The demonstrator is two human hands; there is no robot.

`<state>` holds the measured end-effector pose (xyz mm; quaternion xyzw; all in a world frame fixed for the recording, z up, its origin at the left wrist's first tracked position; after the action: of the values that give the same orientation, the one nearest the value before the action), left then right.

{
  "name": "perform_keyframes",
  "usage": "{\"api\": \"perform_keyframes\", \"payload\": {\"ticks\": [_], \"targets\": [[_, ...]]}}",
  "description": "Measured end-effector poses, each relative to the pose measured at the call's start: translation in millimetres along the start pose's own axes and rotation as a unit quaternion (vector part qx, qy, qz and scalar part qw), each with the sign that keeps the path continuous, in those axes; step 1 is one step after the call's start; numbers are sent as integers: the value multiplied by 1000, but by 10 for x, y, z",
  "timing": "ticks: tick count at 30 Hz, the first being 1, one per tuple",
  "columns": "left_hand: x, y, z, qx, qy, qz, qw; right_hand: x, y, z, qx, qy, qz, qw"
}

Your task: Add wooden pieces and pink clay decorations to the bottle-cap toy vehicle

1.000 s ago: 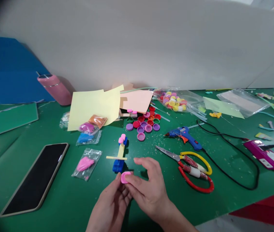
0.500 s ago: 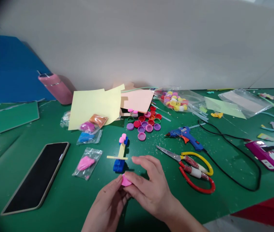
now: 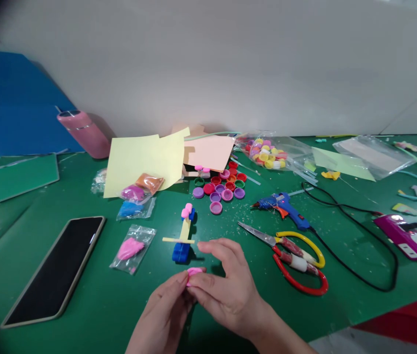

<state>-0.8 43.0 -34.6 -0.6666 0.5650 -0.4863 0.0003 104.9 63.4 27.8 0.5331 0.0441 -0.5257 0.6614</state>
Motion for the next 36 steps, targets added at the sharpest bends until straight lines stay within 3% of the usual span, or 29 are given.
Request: {"api": "perform_keyframes", "payload": {"ticks": [5, 11, 15, 20, 24, 30, 36], "targets": [[6, -23, -22, -17, -19, 17, 1000, 27, 44, -71, -70, -76, -13, 995], [57, -66, -103, -156, -98, 48, 982, 23, 0, -130, -127, -169, 42, 977], [93, -95, -158, -188, -138, 39, 972, 5, -18, -109, -108, -168, 24, 980], [100, -26, -205, -188, -252, -64, 947, 1, -27, -102, -67, -156, -38, 985], [82, -23, -232, -221, -328, -92, 914, 25, -83, -124, -54, -145, -59, 986], [59, -51, -268, -275, -356, -90, 888, 78, -155, -165, -35, -136, -55, 989], [47, -91, -255, -291, -364, -95, 879, 129, -195, -196, -37, -176, -90, 980]]}}
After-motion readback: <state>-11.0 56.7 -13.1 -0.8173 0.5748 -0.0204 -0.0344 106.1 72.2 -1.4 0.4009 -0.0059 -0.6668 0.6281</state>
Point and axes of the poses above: each hand's wrist, its own x-axis away from the middle knuckle, its own y-axis out of the back of the hand, z = x × y, the point moved 6 cm from there along -x, towards the middle knuckle, and after that the axes turned 4 degrees about y, right-handed, at the moved point
